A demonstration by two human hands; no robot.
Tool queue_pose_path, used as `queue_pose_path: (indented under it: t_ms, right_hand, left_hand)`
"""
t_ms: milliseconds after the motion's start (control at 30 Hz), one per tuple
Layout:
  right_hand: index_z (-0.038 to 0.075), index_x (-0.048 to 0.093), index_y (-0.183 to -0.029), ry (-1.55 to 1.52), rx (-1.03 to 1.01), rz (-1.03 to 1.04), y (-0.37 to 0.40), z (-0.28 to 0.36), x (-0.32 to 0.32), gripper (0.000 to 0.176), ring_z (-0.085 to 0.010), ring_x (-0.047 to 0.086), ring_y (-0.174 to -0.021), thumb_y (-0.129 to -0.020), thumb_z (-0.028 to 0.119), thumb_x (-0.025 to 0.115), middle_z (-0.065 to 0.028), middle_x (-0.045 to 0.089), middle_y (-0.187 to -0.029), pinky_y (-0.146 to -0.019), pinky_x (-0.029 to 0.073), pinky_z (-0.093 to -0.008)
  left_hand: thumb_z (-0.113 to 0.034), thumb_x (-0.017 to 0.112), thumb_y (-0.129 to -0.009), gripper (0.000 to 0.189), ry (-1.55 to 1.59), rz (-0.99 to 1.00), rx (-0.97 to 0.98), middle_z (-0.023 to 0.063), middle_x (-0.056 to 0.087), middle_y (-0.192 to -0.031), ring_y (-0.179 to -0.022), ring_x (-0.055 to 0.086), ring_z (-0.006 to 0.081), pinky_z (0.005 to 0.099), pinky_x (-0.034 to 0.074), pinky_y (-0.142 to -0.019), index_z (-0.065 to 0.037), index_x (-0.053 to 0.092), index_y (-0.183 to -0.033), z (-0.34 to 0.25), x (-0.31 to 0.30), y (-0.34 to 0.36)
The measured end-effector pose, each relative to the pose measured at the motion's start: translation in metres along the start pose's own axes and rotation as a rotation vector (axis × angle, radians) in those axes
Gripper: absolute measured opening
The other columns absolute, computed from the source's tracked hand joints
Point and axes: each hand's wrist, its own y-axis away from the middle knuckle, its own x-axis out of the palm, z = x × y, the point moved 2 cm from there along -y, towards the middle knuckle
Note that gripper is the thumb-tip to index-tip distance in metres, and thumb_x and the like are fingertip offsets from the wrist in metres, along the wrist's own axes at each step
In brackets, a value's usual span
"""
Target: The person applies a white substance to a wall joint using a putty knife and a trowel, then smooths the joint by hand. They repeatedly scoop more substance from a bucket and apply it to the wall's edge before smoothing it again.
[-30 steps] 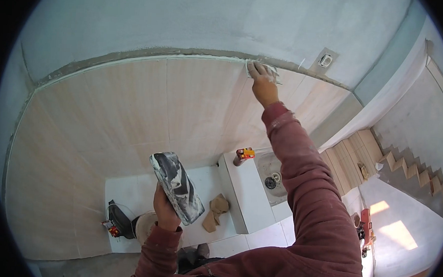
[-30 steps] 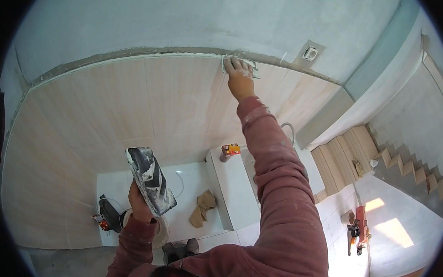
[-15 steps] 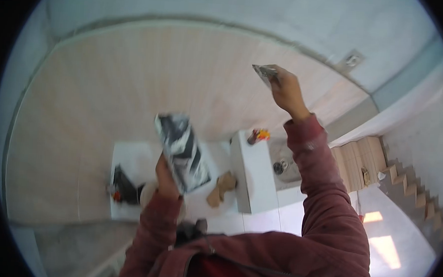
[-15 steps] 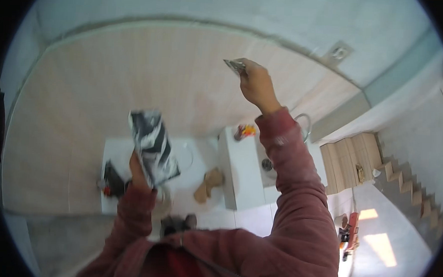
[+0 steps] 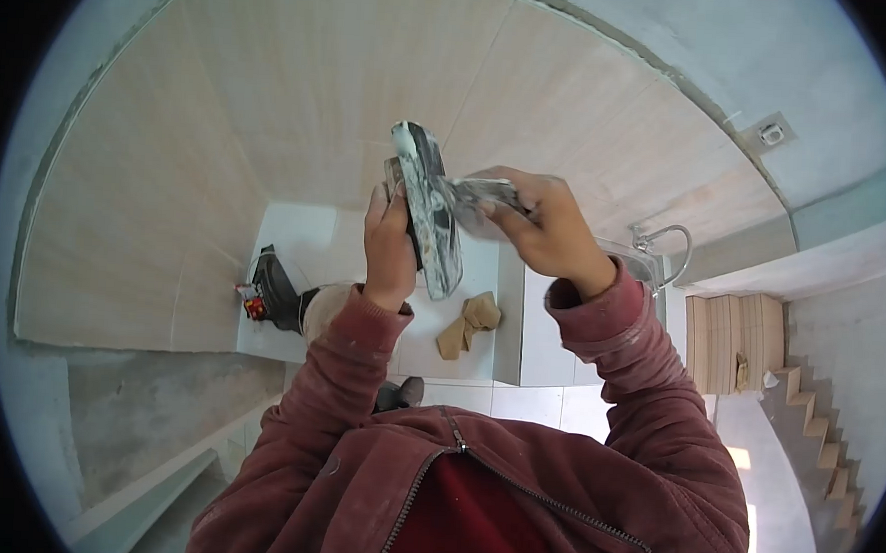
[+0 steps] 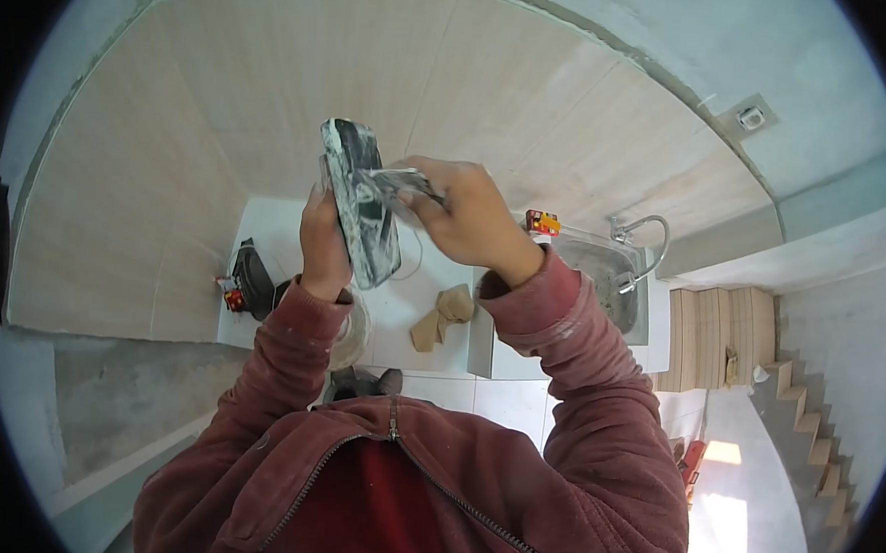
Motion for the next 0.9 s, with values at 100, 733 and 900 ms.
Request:
queue_pose_path:
  t_ms: [100,733,900]
  right_hand:
    - [0.002,0.059,-0.097,-0.615,0.438,0.129,0.013,-0.008,0.003,0.016,-0.0115,0.054,-0.06,-0.082,0.004,0.054,-0.0027,0.062,-0.075,-0.055,0.043,-0.0238]
    - [0.006,0.059,-0.11,0.215,-0.291,0.058,0.092,0.007,0.03,0.05,-0.0286,0.054,-0.092,-0.063,-0.014,0.054,-0.0121,0.056,-0.104,-0.079,0.045,-0.035]
    - [-0.002,0.051,-0.11,-0.946,0.307,-0.448,0.062,0.018,-0.006,0.024,-0.0202,0.055,-0.095,-0.087,0.004,0.046,-0.0115,0.057,-0.104,-0.083,0.046,-0.0349]
  left_hand:
    - [-0.014,0.03,-0.094,0.028,-0.309,-0.006,0.088,0.0091,0.055,-0.095,-0.082,0.056,0.0181,0.0284,0.045,-0.073,0.003,0.052,-0.102,0.007,-0.022,-0.008]
    - [-0.023,0.048,-0.087,0.032,0.886,0.167,-0.49,0.0148,0.057,-0.108,-0.093,0.059,0.0268,0.0384,0.052,-0.08,0.0,0.053,-0.109,-0.008,-0.056,0.036]
    - [-0.021,0.049,-0.085,0.039,0.654,-0.084,-0.489,0.0149,0.053,-0.117,-0.1,0.055,0.0314,0.0421,0.051,-0.081,-0.004,0.046,-0.121,-0.005,-0.052,0.042]
